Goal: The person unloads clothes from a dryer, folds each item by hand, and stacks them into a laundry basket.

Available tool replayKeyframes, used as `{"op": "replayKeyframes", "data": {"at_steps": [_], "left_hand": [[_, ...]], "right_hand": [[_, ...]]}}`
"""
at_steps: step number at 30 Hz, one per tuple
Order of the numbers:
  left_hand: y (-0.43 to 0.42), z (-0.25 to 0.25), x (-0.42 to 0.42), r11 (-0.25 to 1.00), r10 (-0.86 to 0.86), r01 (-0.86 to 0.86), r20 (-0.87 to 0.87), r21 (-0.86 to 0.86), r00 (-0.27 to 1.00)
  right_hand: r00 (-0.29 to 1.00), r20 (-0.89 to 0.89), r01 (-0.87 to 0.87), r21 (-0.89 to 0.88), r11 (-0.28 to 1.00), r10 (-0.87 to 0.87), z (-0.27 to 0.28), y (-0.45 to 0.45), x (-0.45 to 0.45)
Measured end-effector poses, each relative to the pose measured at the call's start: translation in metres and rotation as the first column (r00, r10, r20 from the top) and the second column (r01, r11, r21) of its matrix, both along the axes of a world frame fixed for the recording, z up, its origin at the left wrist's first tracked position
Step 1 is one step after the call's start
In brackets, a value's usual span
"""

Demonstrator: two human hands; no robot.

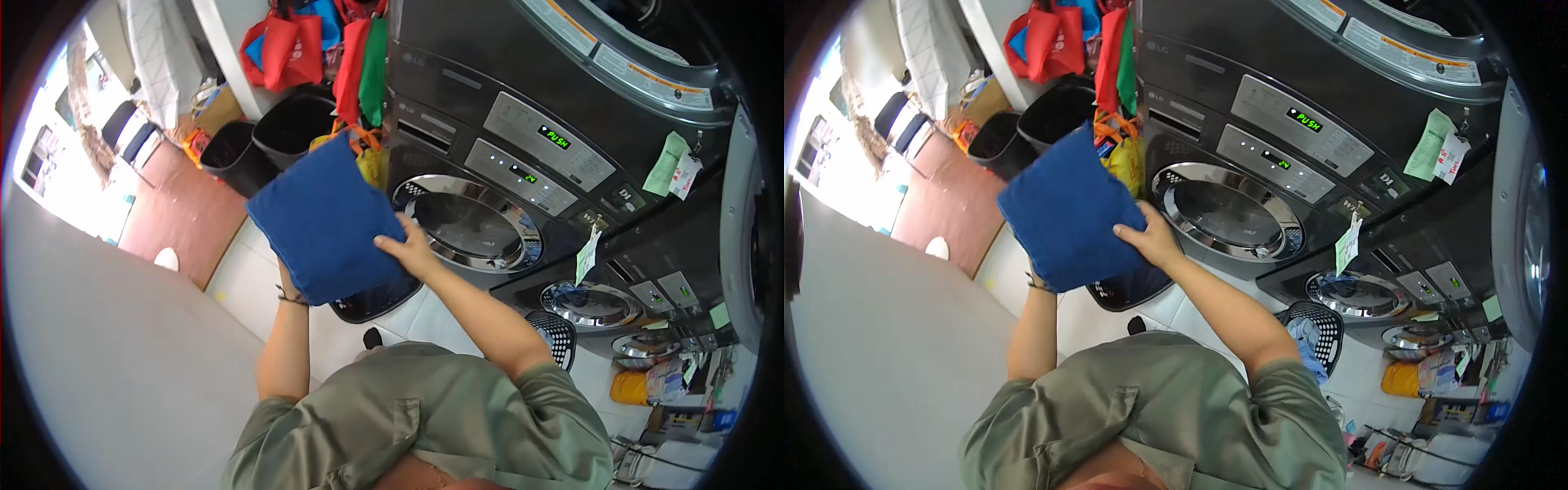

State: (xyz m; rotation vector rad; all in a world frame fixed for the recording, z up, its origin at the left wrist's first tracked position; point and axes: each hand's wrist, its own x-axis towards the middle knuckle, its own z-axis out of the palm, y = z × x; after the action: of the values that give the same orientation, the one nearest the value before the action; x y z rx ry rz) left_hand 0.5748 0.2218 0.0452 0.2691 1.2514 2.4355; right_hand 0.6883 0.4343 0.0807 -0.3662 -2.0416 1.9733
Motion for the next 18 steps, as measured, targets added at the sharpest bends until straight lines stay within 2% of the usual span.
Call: {"op": "replayKeyframes", "data": {"at_steps": [1,2,3,4,5,6,7,8,9,10,11,12,13,14,15,16,17,18], "left_hand": [[-0.005,-0.031,-0.001,0.993,-0.119,0.118,0.135,0.018,0.984],[-0.015,-0.067,-0.002,0.930,-0.367,0.318,0.396,0.187,0.842],[-0.037,-0.145,-0.002,0.933,-0.347,0.322,0.625,0.158,0.699],[-0.049,-0.208,0.007,0.844,0.166,0.260,0.689,-0.469,0.705],[-0.063,-0.205,0.028,0.670,0.188,0.479,0.754,-0.567,0.630],[-0.083,-0.260,0.042,0.631,0.089,0.541,0.744,-0.556,0.662],[-0.084,-0.250,0.062,0.539,0.097,0.554,0.700,-0.635,0.707],[-0.083,-0.243,0.078,0.580,0.046,0.536,0.681,-0.614,0.731],[-0.098,-0.312,0.072,0.533,-0.068,0.595,0.670,-0.602,0.739],[-0.090,-0.298,0.071,0.482,-0.181,0.642,0.650,-0.596,0.738],[-0.090,-0.307,0.070,0.432,-0.290,0.678,0.620,-0.595,0.729],[-0.093,-0.316,0.077,0.434,-0.176,0.653,0.652,-0.621,0.738],[-0.086,-0.317,0.074,0.475,-0.111,0.617,0.653,-0.627,0.749],[-0.079,-0.313,0.070,0.511,-0.067,0.581,0.644,-0.634,0.762],[-0.067,-0.309,0.062,0.545,-0.041,0.541,0.625,-0.640,0.780],[-0.054,-0.304,0.054,0.563,-0.050,0.512,0.592,-0.649,0.805],[-0.040,-0.296,0.047,0.565,-0.060,0.478,0.545,-0.672,0.837],[-0.023,-0.279,0.039,0.449,-0.148,0.433,0.413,-0.781,0.899]], "right_hand": [[0.997,0.079,0.009,0.082,0.997,-0.016,-0.032,0.006,-0.006],[0.974,0.215,0.019,0.231,0.973,-0.070,-0.056,0.011,0.000],[0.937,0.320,0.009,0.371,0.929,-0.137,-0.074,0.019,-0.004],[0.900,0.411,-0.046,0.416,0.908,-0.142,-0.089,0.037,-0.013],[0.926,0.356,0.008,0.304,0.953,-0.122,-0.057,0.047,-0.016],[0.953,0.287,-0.031,0.398,0.917,-0.093,-0.002,0.061,-0.019],[0.972,0.224,-0.058,0.502,0.863,-0.065,0.056,0.078,-0.019],[0.991,-0.029,0.110,0.725,0.680,-0.129,0.105,0.096,-0.020],[0.953,-0.279,0.303,0.846,0.438,-0.120,0.152,0.115,-0.020],[0.898,-0.423,0.439,0.846,0.301,-0.121,0.199,0.133,-0.020],[0.829,-0.554,0.556,0.805,0.207,-0.075,0.246,0.152,-0.017],[0.756,-0.654,0.653,0.757,-0.023,-0.031,0.283,0.178,-0.019],[0.690,-0.724,0.716,0.685,-0.137,-0.017,0.318,0.201,-0.022],[0.569,-0.822,0.766,0.516,-0.382,0.030,0.347,0.230,-0.029],[0.513,-0.854,0.771,0.418,-0.480,0.080,0.375,0.266,-0.035],[0.527,-0.849,0.722,0.427,-0.545,0.034,0.399,0.291,-0.038],[0.554,-0.821,0.607,0.512,-0.608,-0.138,0.417,0.316,-0.043],[0.583,-0.756,0.447,0.604,-0.660,-0.297,0.435,0.339,-0.049]]}}
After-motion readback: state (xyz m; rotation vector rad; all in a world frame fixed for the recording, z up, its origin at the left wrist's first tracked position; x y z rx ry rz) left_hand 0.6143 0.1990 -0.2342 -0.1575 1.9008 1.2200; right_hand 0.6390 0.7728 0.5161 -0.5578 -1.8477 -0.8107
